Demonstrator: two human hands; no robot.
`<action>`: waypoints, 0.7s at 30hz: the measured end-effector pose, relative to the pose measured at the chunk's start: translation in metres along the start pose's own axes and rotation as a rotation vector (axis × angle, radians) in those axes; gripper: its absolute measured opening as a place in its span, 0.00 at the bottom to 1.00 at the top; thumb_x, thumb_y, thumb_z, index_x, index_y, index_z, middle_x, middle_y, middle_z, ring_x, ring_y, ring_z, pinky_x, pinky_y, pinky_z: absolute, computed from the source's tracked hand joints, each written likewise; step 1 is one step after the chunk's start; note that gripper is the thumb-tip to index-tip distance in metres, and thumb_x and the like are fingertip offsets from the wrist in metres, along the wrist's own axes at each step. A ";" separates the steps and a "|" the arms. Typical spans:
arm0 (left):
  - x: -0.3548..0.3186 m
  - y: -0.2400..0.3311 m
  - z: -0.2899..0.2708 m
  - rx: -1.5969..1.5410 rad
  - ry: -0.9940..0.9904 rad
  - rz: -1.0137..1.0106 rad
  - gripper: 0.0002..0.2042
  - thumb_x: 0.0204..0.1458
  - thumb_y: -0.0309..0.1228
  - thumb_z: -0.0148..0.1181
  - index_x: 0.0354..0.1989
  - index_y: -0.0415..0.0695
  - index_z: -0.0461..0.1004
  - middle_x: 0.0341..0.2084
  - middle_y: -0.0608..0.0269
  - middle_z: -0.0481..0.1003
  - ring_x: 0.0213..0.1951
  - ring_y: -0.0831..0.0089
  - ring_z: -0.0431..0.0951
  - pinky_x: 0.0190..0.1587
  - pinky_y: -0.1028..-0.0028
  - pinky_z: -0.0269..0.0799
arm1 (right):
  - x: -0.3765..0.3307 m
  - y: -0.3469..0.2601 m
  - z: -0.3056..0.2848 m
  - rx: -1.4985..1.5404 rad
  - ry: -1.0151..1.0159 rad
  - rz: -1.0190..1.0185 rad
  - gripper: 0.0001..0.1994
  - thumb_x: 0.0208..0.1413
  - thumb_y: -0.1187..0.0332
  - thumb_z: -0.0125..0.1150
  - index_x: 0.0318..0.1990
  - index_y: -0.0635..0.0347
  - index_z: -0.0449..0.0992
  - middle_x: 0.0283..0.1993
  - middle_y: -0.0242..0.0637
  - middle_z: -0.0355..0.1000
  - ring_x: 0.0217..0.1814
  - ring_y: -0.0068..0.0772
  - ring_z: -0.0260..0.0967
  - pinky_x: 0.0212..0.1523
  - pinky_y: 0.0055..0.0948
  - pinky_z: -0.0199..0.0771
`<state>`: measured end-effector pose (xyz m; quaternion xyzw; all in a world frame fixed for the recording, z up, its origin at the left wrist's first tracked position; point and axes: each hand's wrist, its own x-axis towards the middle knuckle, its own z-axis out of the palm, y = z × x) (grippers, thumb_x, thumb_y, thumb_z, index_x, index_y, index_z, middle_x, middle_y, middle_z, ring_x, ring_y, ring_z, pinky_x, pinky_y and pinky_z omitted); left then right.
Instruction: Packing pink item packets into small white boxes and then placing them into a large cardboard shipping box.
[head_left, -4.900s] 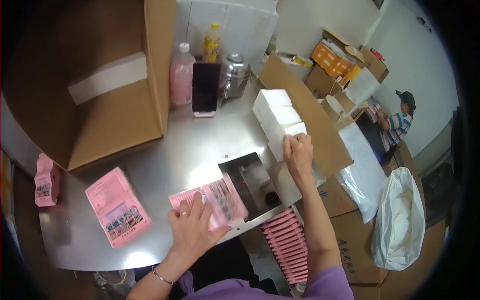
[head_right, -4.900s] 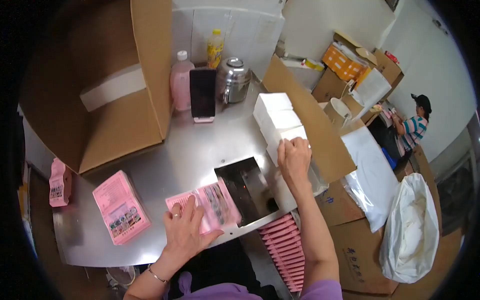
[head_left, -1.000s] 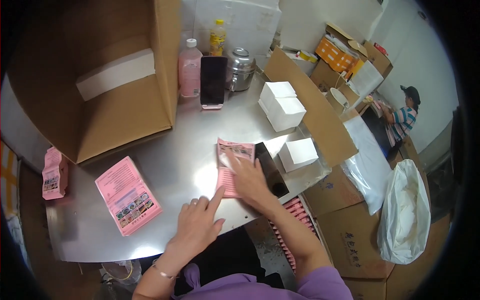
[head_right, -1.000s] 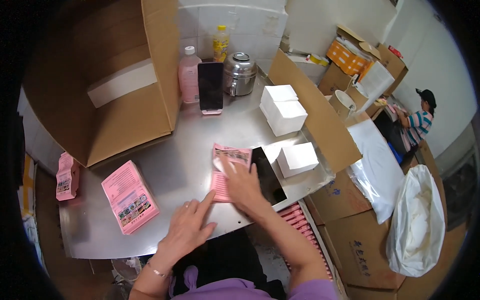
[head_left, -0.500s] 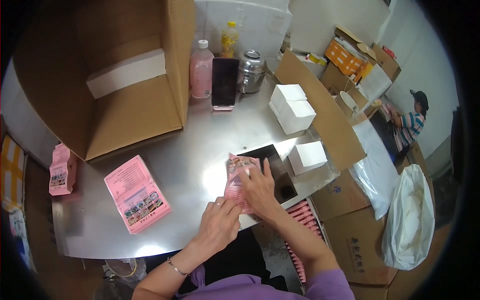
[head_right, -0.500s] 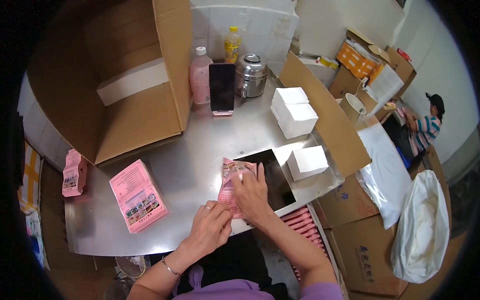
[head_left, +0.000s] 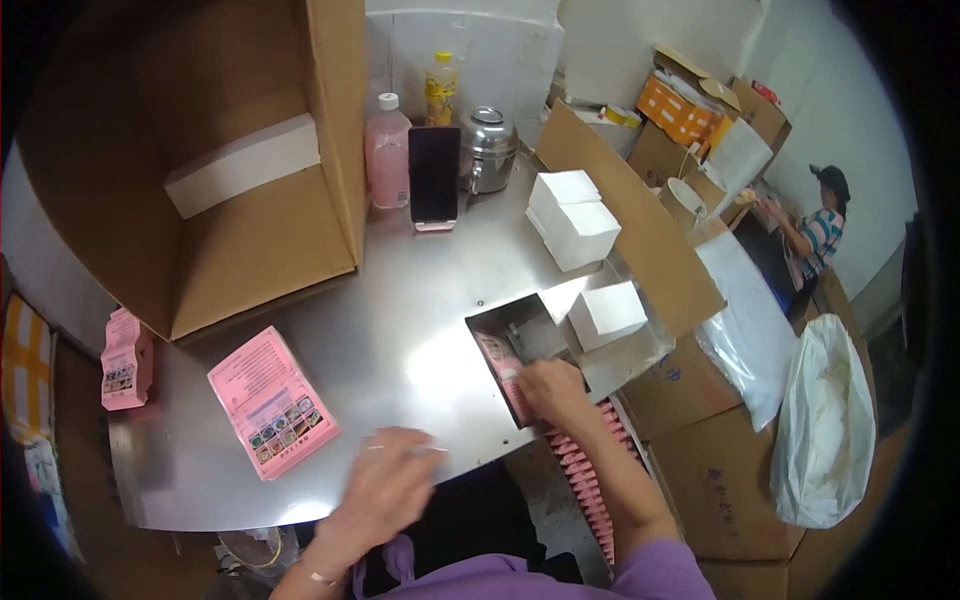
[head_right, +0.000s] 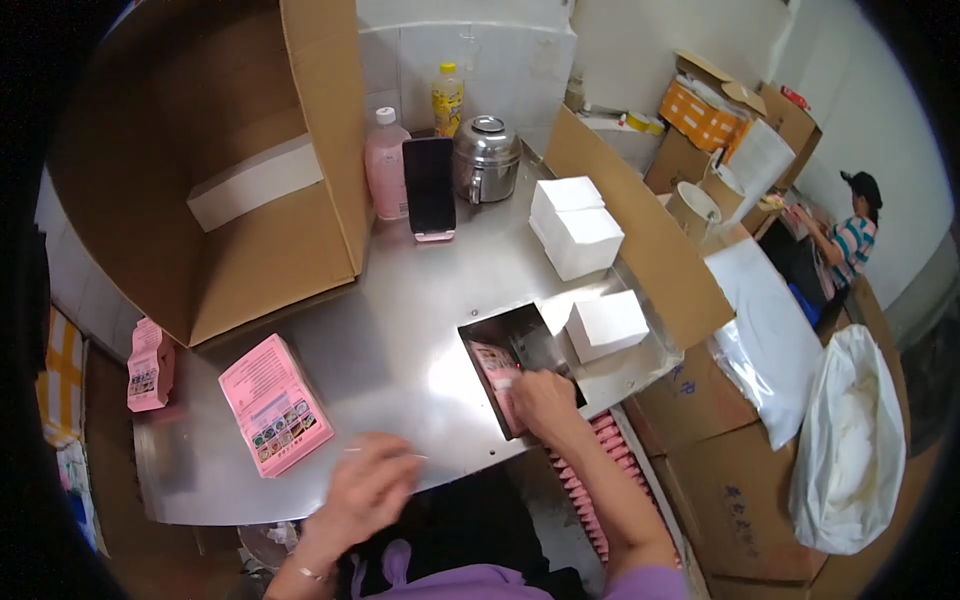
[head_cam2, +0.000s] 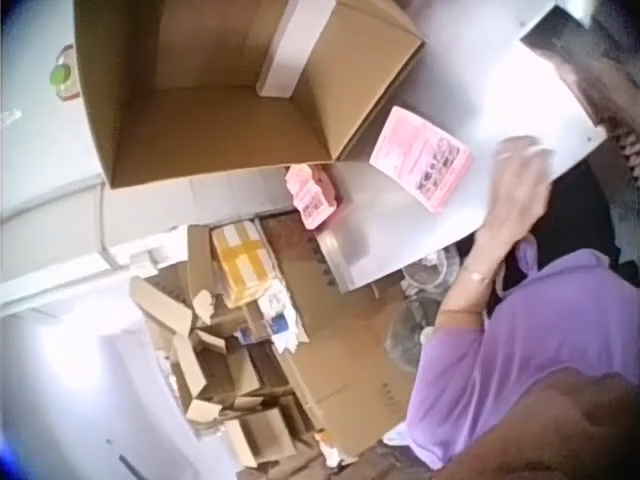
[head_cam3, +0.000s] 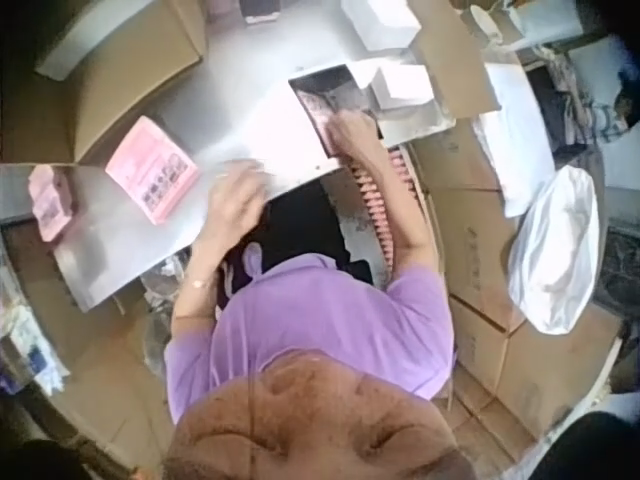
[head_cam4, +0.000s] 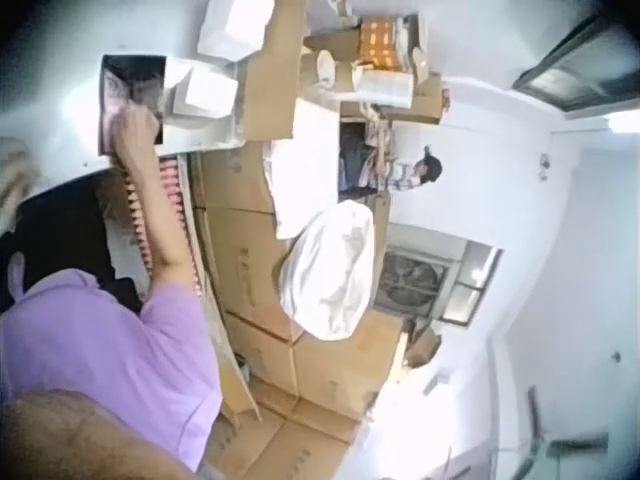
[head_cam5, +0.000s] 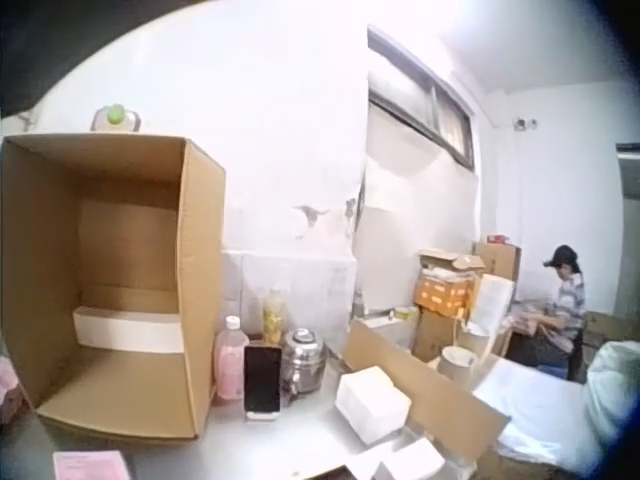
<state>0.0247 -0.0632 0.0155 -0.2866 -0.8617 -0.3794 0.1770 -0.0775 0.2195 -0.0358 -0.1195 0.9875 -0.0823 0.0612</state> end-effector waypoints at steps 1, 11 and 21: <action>-0.011 -0.009 -0.016 0.105 0.061 -0.046 0.15 0.41 0.18 0.60 0.40 0.41 0.78 0.43 0.52 0.75 0.44 0.54 0.77 0.50 0.57 0.72 | -0.020 0.002 -0.007 0.249 0.407 -0.120 0.10 0.55 0.73 0.59 0.44 0.58 0.81 0.31 0.47 0.78 0.36 0.52 0.78 0.39 0.45 0.76; -0.037 -0.071 -0.084 0.653 0.024 -0.516 0.08 0.47 0.21 0.55 0.37 0.42 0.68 0.34 0.55 0.67 0.42 0.53 0.67 0.57 0.53 0.58 | -0.003 0.053 -0.046 -0.246 0.846 0.122 0.07 0.58 0.69 0.59 0.37 0.62 0.80 0.37 0.42 0.71 0.42 0.45 0.68 0.43 0.41 0.66; 0.016 -0.022 0.052 0.070 -0.211 -0.010 0.20 0.44 0.26 0.63 0.48 0.38 0.72 0.45 0.49 0.70 0.49 0.48 0.70 0.49 0.54 0.66 | -0.011 -0.007 -0.029 0.091 0.800 -0.287 0.16 0.47 0.80 0.61 0.47 0.66 0.76 0.50 0.53 0.71 0.53 0.57 0.70 0.54 0.46 0.71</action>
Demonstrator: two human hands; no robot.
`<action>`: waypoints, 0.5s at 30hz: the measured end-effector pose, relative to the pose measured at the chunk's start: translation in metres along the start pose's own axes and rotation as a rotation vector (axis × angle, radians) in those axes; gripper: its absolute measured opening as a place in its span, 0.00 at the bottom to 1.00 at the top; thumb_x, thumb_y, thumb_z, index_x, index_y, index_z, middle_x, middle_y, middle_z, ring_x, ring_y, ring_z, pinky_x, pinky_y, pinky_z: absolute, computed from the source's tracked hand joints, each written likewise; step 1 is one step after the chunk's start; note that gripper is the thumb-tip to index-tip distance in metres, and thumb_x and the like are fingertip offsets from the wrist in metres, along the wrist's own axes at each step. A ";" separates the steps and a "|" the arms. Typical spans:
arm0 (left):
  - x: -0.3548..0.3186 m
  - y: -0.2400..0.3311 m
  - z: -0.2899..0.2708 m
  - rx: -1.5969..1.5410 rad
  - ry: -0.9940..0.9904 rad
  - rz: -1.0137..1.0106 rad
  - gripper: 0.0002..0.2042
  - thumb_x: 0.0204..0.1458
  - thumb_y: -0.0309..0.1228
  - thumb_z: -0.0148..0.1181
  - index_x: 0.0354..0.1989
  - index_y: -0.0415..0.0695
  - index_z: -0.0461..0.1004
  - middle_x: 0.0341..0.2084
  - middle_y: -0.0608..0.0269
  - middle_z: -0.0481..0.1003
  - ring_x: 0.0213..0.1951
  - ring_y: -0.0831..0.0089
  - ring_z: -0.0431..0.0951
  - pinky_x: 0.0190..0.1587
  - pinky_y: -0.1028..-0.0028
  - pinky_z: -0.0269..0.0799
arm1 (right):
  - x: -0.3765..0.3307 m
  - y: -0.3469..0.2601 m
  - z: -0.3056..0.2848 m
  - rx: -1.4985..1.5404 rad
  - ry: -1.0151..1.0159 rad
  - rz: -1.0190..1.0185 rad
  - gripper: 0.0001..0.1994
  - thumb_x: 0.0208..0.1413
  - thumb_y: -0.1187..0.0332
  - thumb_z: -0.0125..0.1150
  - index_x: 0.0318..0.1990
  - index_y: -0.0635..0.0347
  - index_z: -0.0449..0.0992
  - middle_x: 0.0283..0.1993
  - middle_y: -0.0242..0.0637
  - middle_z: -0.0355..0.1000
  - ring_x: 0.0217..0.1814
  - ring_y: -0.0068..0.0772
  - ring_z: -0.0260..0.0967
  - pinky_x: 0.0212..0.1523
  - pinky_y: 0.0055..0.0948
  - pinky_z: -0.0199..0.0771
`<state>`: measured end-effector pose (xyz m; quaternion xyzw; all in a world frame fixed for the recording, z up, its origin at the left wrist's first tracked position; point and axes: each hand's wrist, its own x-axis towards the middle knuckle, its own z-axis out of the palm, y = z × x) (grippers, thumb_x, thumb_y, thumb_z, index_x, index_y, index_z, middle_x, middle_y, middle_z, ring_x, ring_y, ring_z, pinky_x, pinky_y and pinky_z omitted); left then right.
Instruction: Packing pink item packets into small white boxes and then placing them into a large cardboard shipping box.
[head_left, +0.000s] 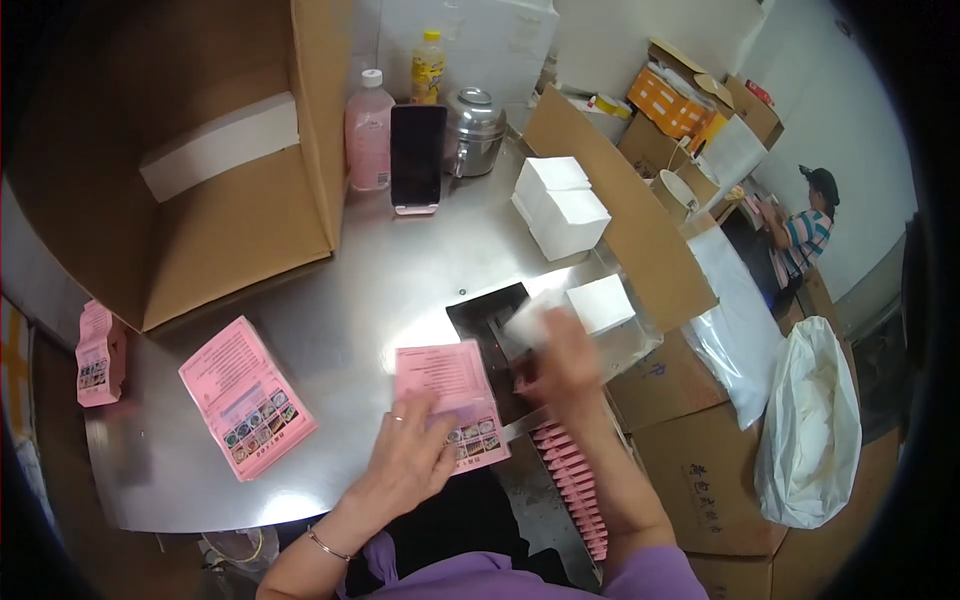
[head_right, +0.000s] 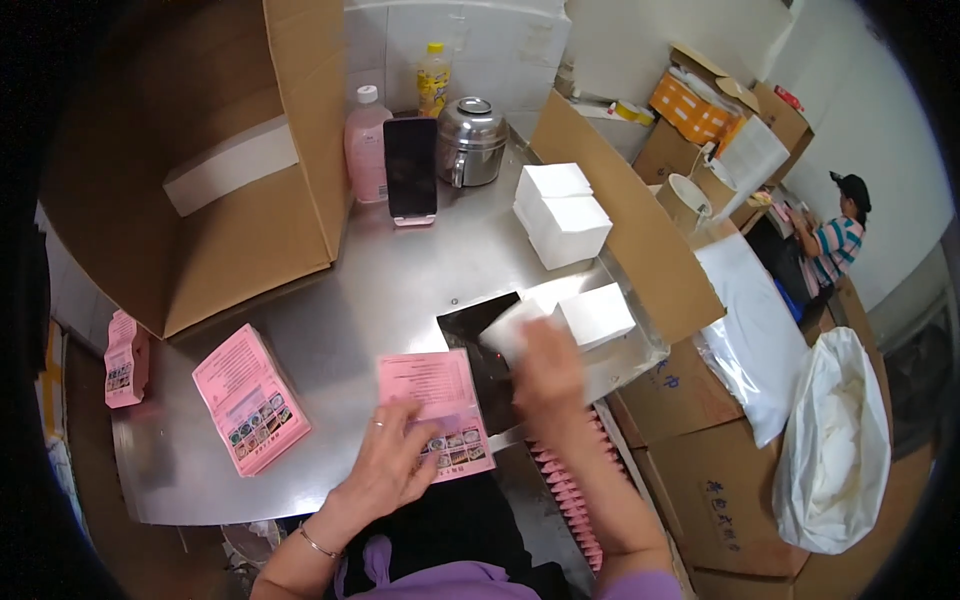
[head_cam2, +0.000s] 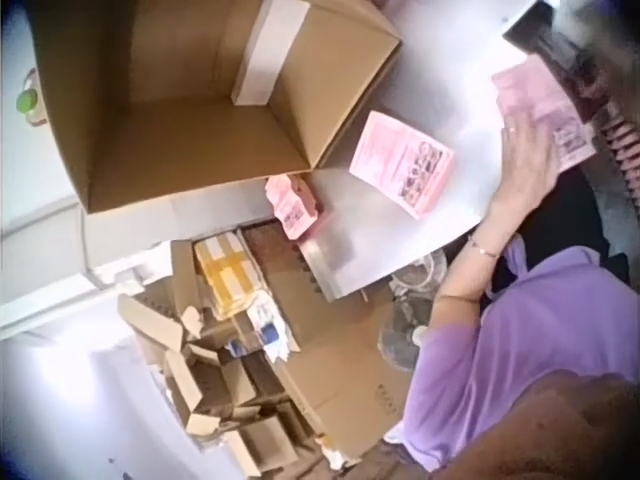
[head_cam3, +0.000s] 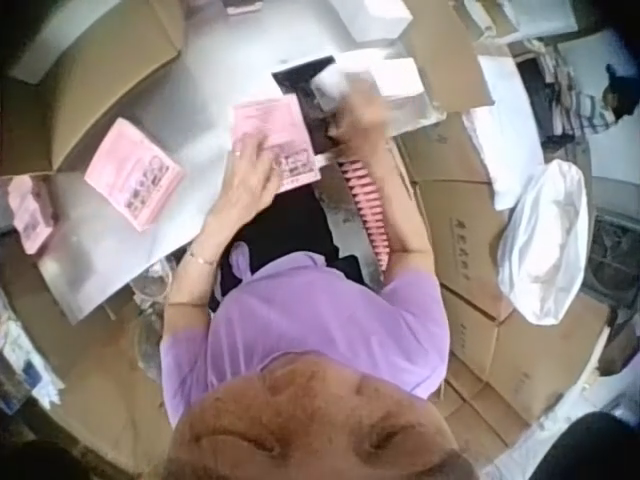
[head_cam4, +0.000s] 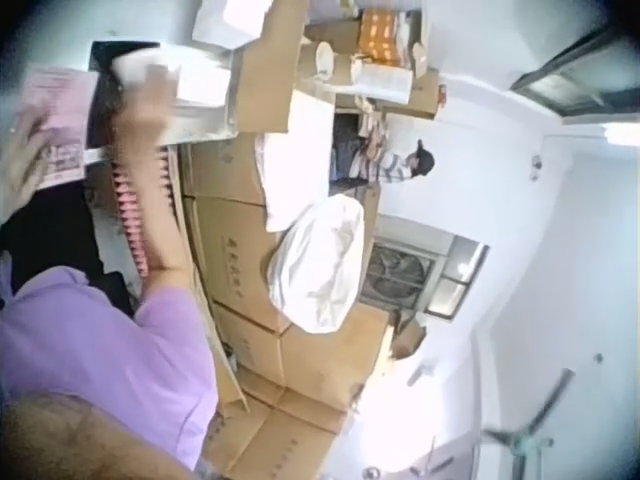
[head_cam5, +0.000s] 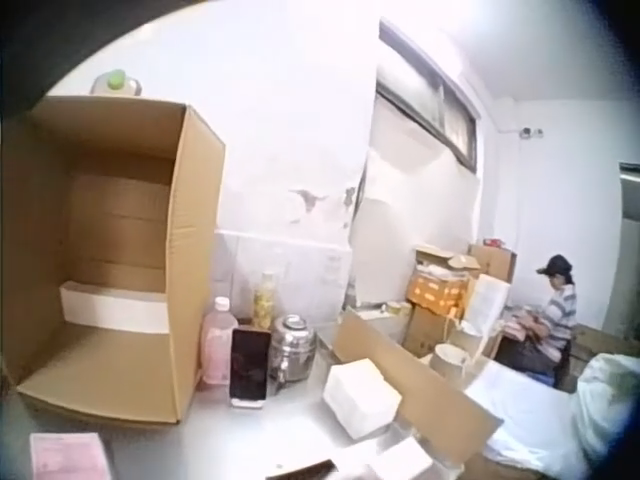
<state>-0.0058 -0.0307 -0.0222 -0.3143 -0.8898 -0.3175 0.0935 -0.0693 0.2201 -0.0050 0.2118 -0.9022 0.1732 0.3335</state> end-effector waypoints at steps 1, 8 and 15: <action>-0.002 0.002 -0.005 0.000 0.067 -0.072 0.24 0.41 0.30 0.66 0.50 0.38 0.72 0.50 0.47 0.69 0.53 0.48 0.69 0.49 0.54 0.66 | -0.008 -0.033 0.005 0.156 -0.057 -0.158 0.17 0.48 0.77 0.63 0.48 0.66 0.75 0.54 0.55 0.70 0.58 0.60 0.69 0.59 0.51 0.69; 0.006 0.009 0.008 0.233 0.178 -0.259 0.41 0.34 0.42 0.71 0.62 0.45 0.66 0.68 0.35 0.54 0.67 0.38 0.57 0.57 0.44 0.55 | 0.022 -0.081 0.033 0.063 -0.627 -0.167 0.13 0.48 0.69 0.58 0.40 0.67 0.78 0.45 0.51 0.74 0.51 0.48 0.72 0.68 0.66 0.50; -0.006 -0.003 -0.007 0.371 0.122 -0.209 0.31 0.41 0.44 0.66 0.57 0.48 0.73 0.63 0.44 0.62 0.60 0.41 0.62 0.52 0.50 0.57 | 0.019 -0.049 -0.010 -0.021 -0.275 0.119 0.17 0.42 0.75 0.59 0.44 0.69 0.72 0.45 0.48 0.73 0.45 0.53 0.73 0.55 0.47 0.68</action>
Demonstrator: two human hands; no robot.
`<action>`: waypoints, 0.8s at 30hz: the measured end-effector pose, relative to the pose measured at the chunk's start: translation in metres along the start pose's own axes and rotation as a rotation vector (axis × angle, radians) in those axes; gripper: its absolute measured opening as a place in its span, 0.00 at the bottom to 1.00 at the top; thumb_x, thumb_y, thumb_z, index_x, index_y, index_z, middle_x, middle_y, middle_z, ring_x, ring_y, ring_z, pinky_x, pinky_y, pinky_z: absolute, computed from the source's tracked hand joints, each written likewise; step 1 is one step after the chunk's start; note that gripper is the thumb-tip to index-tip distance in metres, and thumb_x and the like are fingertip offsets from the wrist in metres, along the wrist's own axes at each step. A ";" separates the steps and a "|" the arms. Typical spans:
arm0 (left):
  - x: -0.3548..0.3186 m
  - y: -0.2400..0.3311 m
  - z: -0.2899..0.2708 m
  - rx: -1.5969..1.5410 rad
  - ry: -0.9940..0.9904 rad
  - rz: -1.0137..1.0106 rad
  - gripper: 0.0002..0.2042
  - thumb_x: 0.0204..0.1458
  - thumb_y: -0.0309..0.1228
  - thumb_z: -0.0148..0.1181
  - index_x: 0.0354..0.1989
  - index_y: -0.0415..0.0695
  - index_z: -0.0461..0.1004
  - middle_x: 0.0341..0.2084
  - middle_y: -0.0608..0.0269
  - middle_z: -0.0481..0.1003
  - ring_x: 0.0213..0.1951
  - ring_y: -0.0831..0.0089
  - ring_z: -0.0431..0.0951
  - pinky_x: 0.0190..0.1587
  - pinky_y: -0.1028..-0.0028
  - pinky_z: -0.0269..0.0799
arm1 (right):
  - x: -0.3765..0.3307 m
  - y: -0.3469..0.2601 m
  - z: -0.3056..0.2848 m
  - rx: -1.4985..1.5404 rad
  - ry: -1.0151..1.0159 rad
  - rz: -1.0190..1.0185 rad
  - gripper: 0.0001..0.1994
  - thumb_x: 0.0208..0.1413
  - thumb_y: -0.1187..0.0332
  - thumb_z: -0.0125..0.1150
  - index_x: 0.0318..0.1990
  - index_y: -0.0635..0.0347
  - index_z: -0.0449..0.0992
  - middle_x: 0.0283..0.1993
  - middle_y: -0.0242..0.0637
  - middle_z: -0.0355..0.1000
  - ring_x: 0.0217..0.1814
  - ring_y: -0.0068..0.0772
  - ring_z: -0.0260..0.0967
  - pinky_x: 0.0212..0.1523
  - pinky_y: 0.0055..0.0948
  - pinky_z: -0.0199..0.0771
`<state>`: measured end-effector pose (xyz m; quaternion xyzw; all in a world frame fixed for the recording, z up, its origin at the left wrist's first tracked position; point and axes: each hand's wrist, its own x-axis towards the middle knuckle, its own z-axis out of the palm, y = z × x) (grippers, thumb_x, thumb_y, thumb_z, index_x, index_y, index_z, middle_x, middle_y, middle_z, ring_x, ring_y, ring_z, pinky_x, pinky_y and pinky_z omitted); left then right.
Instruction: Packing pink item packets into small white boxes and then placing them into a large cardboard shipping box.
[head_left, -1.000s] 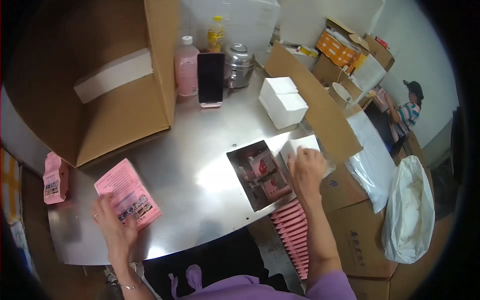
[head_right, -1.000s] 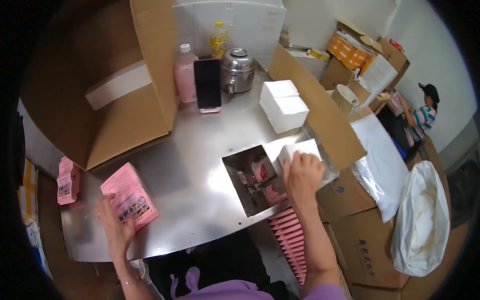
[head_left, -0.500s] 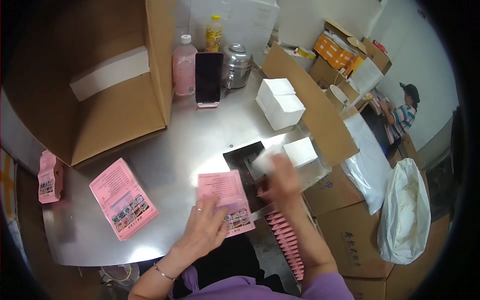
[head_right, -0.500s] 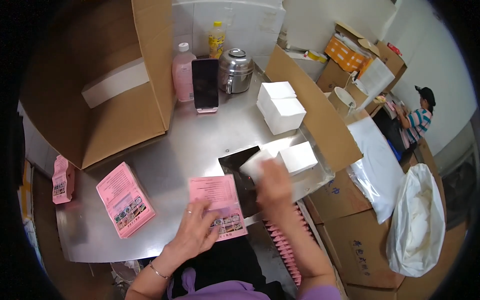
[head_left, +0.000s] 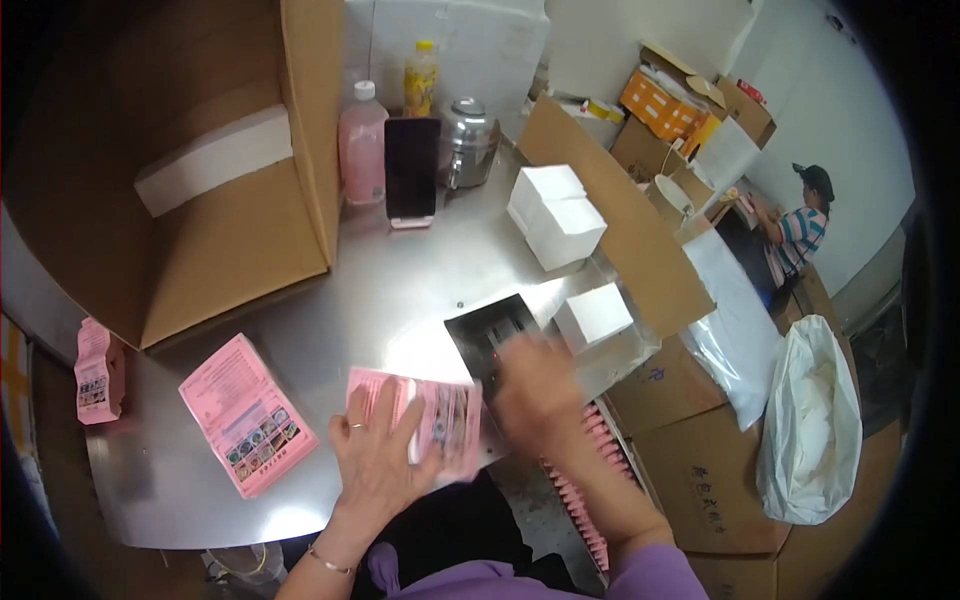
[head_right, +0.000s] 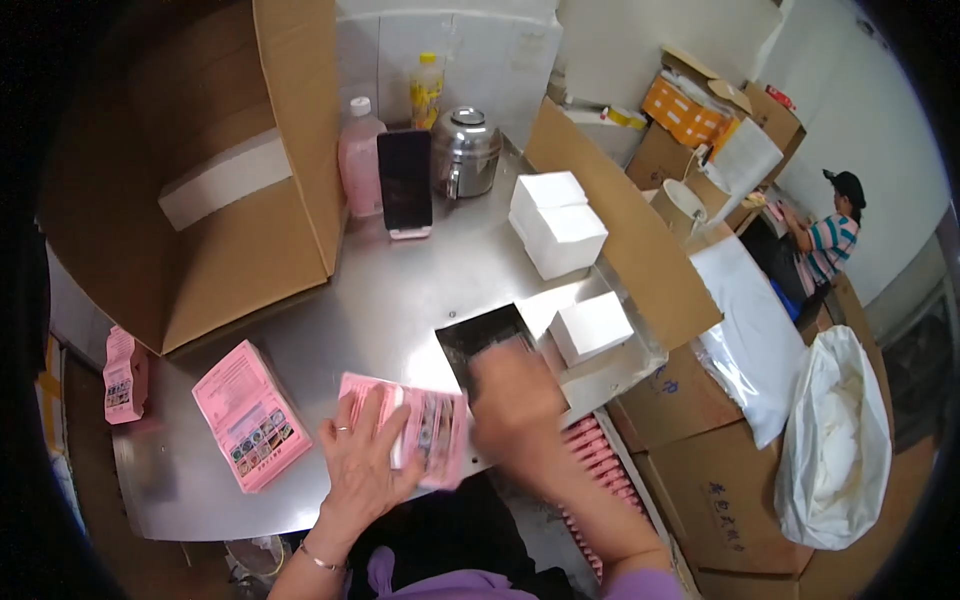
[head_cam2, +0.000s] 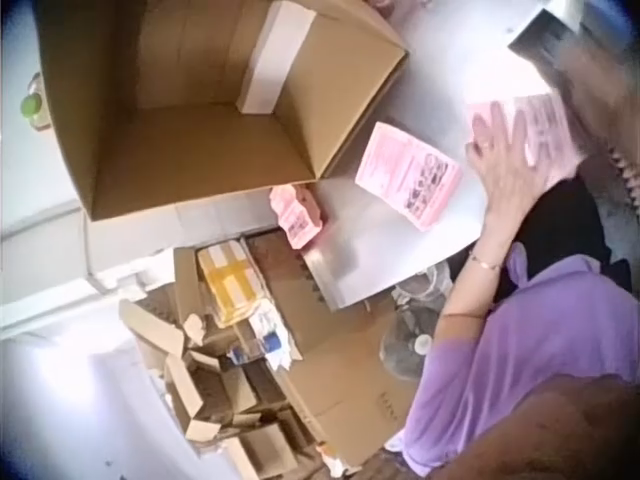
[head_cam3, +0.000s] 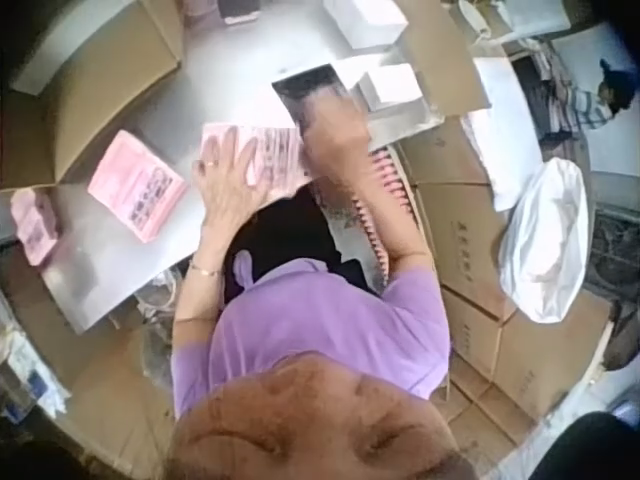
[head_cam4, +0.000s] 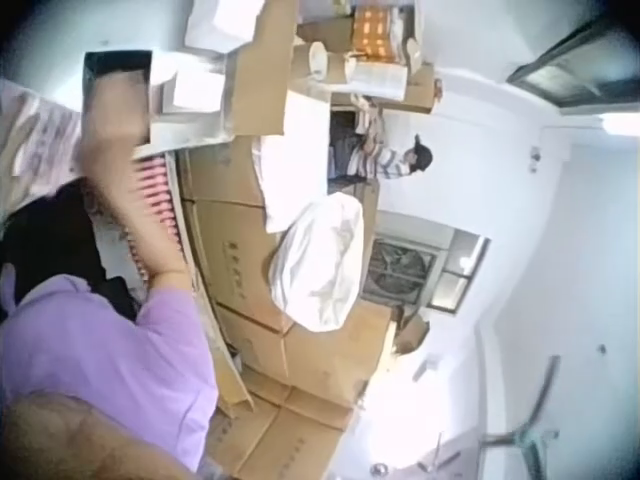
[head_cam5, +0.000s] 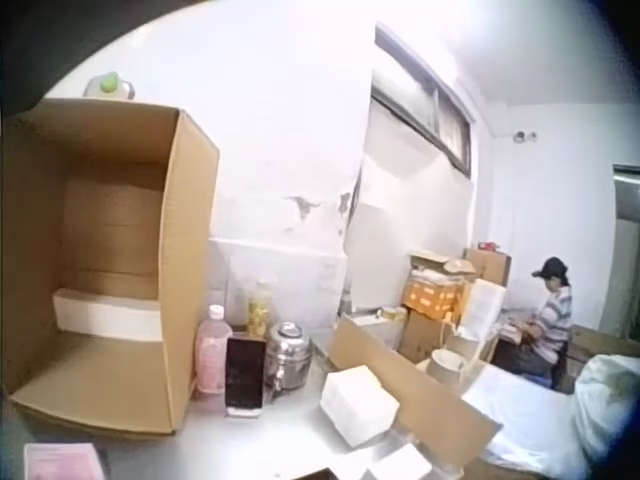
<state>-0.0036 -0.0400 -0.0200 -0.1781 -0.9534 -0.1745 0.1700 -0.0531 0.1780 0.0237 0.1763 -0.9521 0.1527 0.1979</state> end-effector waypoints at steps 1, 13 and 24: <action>0.006 0.007 -0.001 0.144 0.007 -0.047 0.30 0.42 0.51 0.66 0.53 0.49 0.76 0.57 0.48 0.66 0.52 0.47 0.65 0.48 0.53 0.57 | -0.002 0.028 -0.010 -0.360 0.096 0.078 0.16 0.47 0.74 0.60 0.44 0.70 0.73 0.41 0.45 0.73 0.44 0.50 0.71 0.52 0.47 0.67; 0.008 0.025 -0.009 0.016 -0.061 0.006 0.26 0.46 0.51 0.67 0.45 0.43 0.76 0.48 0.54 0.70 0.43 0.56 0.66 0.44 0.56 0.57 | -0.011 0.111 0.002 -0.222 0.385 0.174 0.07 0.57 0.71 0.60 0.29 0.64 0.76 0.31 0.43 0.67 0.39 0.48 0.65 0.40 0.42 0.66; 0.003 0.029 0.000 -0.082 -0.021 0.039 0.23 0.48 0.46 0.68 0.44 0.39 0.75 0.44 0.50 0.69 0.40 0.57 0.66 0.42 0.59 0.60 | -0.013 0.125 -0.005 -0.032 0.349 0.272 0.09 0.57 0.70 0.57 0.27 0.66 0.76 0.31 0.45 0.68 0.39 0.47 0.65 0.41 0.42 0.66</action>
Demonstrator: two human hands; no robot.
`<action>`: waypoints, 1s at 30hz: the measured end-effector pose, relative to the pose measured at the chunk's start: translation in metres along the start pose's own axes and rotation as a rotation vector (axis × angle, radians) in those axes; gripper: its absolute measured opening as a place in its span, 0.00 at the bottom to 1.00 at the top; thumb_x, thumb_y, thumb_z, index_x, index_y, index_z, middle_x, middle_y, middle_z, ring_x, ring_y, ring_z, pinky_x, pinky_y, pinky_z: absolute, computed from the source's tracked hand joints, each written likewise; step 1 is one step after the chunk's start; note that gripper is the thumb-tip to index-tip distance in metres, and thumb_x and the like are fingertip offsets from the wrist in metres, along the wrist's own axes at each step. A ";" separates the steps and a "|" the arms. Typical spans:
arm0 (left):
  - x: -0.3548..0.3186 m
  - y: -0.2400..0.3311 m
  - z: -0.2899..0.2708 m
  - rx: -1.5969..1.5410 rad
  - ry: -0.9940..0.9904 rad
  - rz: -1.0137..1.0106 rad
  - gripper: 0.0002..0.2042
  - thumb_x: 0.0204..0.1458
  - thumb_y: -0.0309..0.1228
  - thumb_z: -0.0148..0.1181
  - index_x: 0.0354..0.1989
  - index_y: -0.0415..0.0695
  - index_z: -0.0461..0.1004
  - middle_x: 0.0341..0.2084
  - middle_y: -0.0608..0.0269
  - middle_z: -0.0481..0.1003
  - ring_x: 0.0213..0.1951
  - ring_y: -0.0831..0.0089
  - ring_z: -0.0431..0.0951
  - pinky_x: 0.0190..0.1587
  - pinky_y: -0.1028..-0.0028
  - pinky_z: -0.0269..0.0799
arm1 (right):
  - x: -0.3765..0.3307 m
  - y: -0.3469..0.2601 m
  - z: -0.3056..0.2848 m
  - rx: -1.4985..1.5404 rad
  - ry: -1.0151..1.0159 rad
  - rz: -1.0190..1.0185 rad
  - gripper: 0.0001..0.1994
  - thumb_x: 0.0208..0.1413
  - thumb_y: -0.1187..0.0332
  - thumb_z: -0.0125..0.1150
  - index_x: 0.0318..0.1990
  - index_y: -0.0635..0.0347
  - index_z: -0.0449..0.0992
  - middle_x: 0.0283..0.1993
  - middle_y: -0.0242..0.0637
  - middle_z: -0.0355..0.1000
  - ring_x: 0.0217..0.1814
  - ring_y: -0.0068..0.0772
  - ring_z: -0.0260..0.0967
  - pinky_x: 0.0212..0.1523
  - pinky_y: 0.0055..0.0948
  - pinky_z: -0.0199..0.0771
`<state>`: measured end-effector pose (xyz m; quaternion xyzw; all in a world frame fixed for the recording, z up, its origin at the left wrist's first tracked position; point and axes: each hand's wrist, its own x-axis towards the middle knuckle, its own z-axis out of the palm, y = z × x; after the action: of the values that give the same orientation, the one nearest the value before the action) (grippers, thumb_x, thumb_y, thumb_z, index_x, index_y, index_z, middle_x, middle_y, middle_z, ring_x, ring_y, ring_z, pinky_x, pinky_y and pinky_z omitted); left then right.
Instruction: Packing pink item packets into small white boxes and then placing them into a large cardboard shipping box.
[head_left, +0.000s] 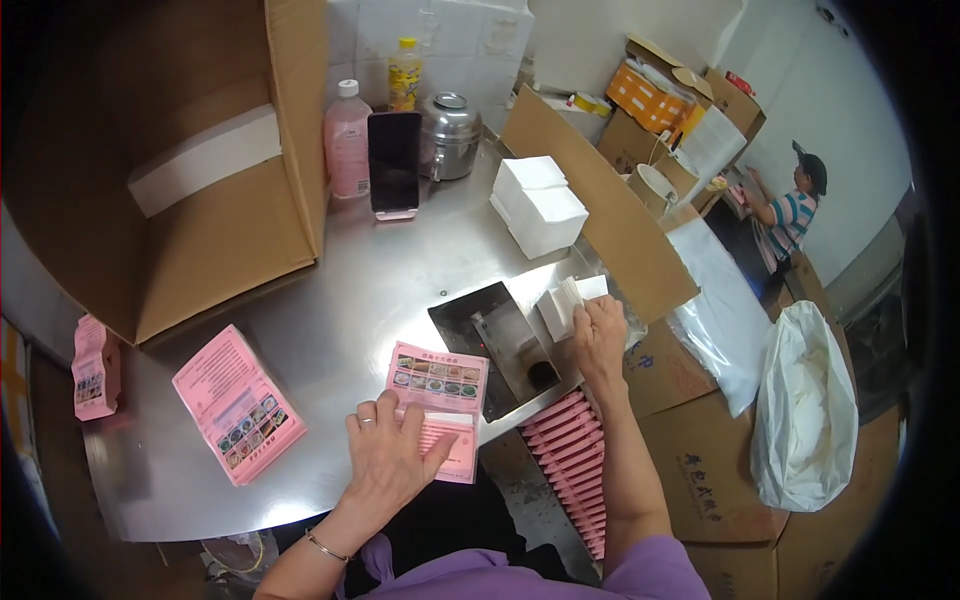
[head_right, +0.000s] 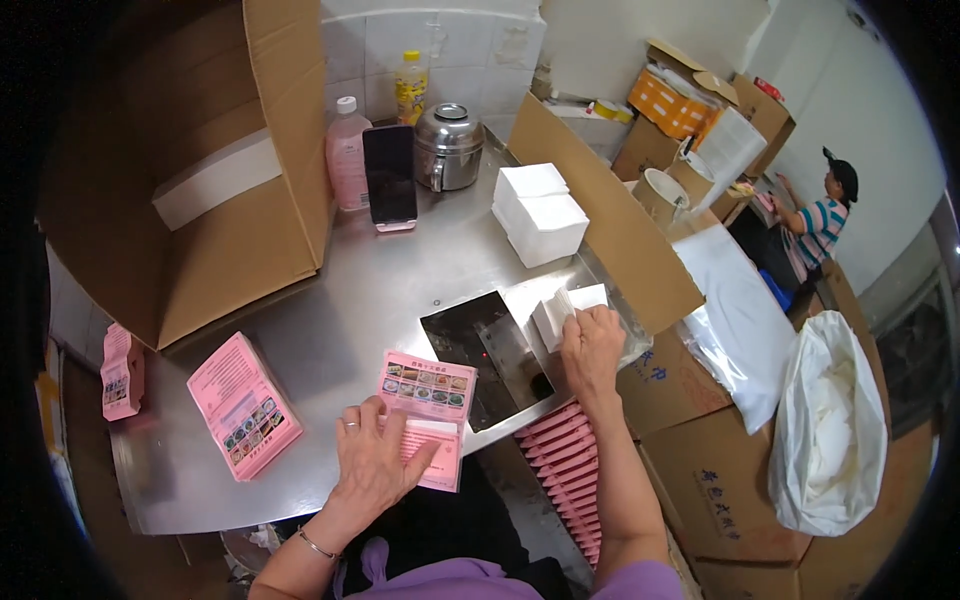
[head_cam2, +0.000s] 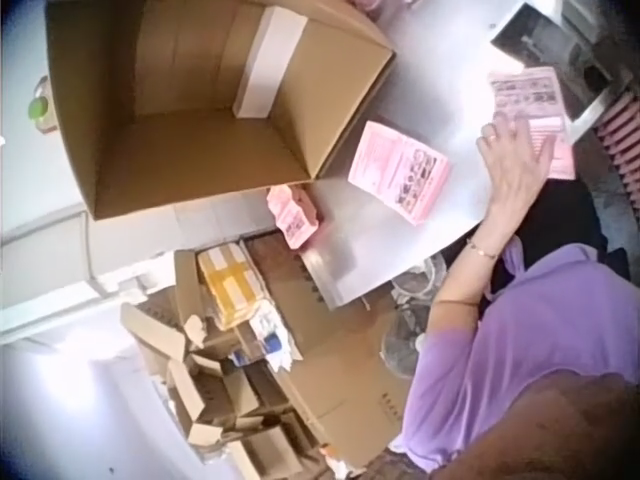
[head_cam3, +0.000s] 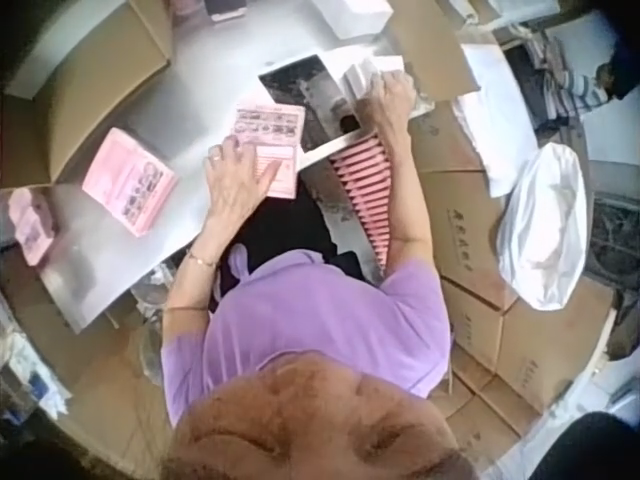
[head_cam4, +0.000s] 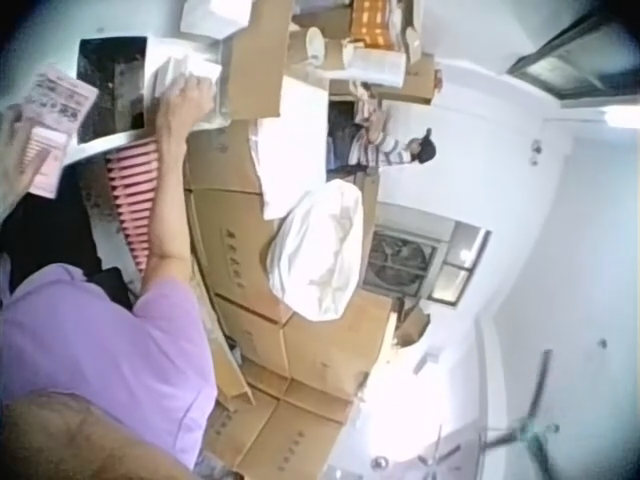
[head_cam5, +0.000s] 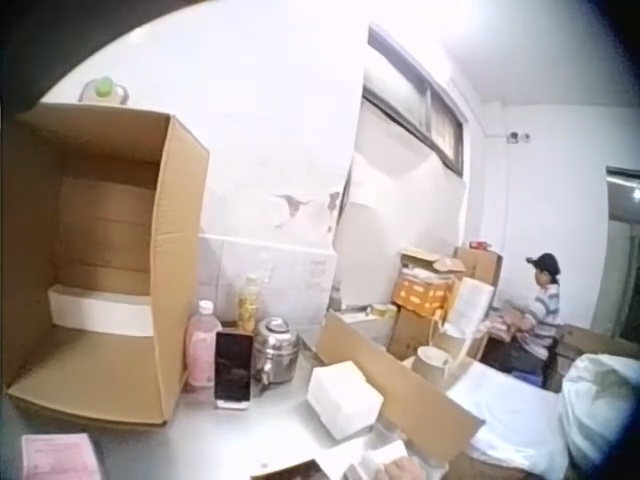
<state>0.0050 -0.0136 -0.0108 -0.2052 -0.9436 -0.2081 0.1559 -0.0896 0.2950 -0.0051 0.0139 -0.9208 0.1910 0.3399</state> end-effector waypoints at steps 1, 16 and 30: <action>0.000 0.000 0.000 -0.017 0.024 -0.021 0.24 0.49 0.46 0.67 0.44 0.38 0.74 0.44 0.49 0.69 0.40 0.57 0.66 0.42 0.59 0.60 | -0.001 0.002 0.000 0.025 -0.001 0.023 0.10 0.57 0.70 0.56 0.26 0.66 0.76 0.31 0.45 0.69 0.39 0.46 0.65 0.41 0.42 0.66; 0.006 -0.028 -0.024 -0.126 -0.024 0.016 0.36 0.36 0.35 0.68 0.60 0.45 0.69 0.36 0.51 0.68 0.39 0.53 0.70 0.39 0.59 0.64 | -0.080 -0.145 0.001 0.375 -0.441 -0.699 0.19 0.50 0.69 0.61 0.52 0.61 0.75 0.53 0.52 0.72 0.58 0.56 0.69 0.64 0.68 0.56; -0.027 -0.048 -0.058 -0.219 0.221 -0.047 0.12 0.41 0.19 0.57 0.37 0.42 0.75 0.41 0.51 0.71 0.46 0.50 0.70 0.49 0.56 0.65 | -0.040 -0.062 0.034 -0.134 -0.705 -0.192 0.06 0.56 0.68 0.58 0.36 0.60 0.76 0.28 0.49 0.75 0.33 0.55 0.76 0.34 0.47 0.75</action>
<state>0.0187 -0.0882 0.0133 -0.1748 -0.8969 -0.3345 0.2305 -0.0709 0.2214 -0.0328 0.1430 -0.9862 0.0812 0.0184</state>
